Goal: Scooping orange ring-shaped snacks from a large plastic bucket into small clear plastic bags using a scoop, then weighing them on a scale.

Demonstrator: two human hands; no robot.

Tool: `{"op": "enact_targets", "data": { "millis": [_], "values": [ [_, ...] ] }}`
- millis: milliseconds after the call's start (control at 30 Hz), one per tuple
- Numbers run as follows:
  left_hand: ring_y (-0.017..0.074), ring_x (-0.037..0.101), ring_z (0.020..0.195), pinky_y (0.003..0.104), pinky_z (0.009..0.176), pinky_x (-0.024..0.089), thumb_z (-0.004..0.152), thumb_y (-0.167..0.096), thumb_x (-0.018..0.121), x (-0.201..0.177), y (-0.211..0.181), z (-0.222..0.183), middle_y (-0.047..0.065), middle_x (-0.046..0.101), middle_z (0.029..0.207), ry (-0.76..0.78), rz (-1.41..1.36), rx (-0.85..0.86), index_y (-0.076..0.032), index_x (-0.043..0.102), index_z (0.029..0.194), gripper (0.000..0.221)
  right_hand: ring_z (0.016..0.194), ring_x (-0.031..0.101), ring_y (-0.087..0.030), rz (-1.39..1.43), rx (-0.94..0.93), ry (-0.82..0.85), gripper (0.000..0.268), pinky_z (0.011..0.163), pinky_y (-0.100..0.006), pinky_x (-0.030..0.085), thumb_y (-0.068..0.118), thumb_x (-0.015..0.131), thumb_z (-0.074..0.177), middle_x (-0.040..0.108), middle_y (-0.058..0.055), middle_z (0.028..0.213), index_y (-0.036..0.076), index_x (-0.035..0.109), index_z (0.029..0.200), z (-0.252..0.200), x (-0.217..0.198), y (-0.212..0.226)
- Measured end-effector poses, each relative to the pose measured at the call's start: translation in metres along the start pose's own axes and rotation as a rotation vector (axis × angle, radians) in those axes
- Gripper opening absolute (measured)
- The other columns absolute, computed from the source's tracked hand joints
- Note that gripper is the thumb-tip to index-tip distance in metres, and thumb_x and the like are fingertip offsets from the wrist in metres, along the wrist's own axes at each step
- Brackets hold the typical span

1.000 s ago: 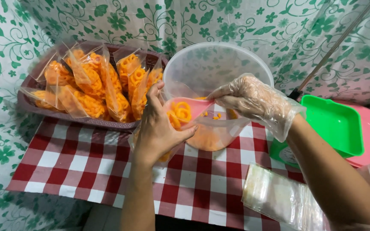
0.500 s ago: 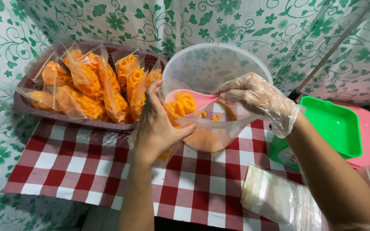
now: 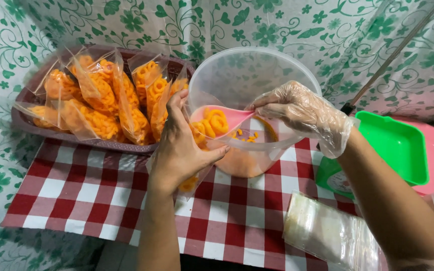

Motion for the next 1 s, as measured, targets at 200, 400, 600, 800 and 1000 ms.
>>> {"op": "enact_targets", "data": {
  "millis": [200,400,600,800,1000],
  "values": [
    [0.0554,0.044,0.138,0.060,0.117,0.032,0.058,-0.025,0.101,-0.002,0.002,-0.003,0.037,0.044,0.150,0.031,-0.014,-0.024,-0.007,0.018,0.151,0.126,0.104,0.074,-0.032,-0.056,-0.256,0.000,0.033,0.092,-0.044,0.057,0.023,0.060,0.092,0.077,-0.022,0.112,0.012,0.077,0.118,0.004,0.003,0.005],
    [0.0540,0.042,0.140,0.059,0.119,0.030,0.058,-0.025,0.100,-0.004,0.002,-0.004,0.035,0.041,0.153,0.050,0.008,-0.052,-0.007,0.018,0.151,0.126,0.102,0.075,-0.034,-0.126,-0.559,-0.001,0.032,0.088,-0.044,0.059,0.025,0.056,0.095,0.076,-0.022,0.112,0.006,0.075,0.114,0.002,0.006,0.014],
    [0.0550,0.047,0.135,0.060,0.116,0.033,0.058,-0.027,0.100,-0.004,-0.002,-0.004,0.035,0.045,0.149,0.049,0.044,-0.051,-0.008,0.019,0.152,0.125,0.099,0.075,-0.036,-0.194,-0.855,-0.004,0.035,0.085,-0.045,0.060,0.028,0.053,0.099,0.075,-0.023,0.112,0.001,0.072,0.111,-0.005,0.011,0.020],
    [0.0558,0.049,0.132,0.060,0.116,0.034,0.056,-0.028,0.100,-0.003,0.005,-0.008,0.037,0.049,0.145,0.071,0.048,-0.054,-0.009,0.020,0.152,0.126,0.097,0.076,-0.038,-0.291,-1.143,-0.024,0.040,0.081,-0.045,0.062,0.030,0.050,0.103,0.074,-0.024,0.113,-0.004,0.070,0.108,-0.022,0.015,0.022],
    [0.0399,0.050,0.136,0.049,0.104,0.046,0.053,-0.033,0.100,0.003,0.008,0.000,0.019,0.043,0.154,0.069,0.165,-0.011,-0.007,0.025,0.147,0.123,0.095,0.075,-0.047,-0.333,-1.371,-0.064,0.030,0.076,-0.050,0.062,0.022,0.040,0.109,0.069,-0.029,0.115,-0.005,0.054,0.112,-0.046,0.002,0.022]
  ]
}}
Point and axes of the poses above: each hand's wrist, its own z-axis towards the middle knuckle, its own x-axis out of the palm, y = z × x, the point moved 9 cm from there along z, towards the middle knuckle
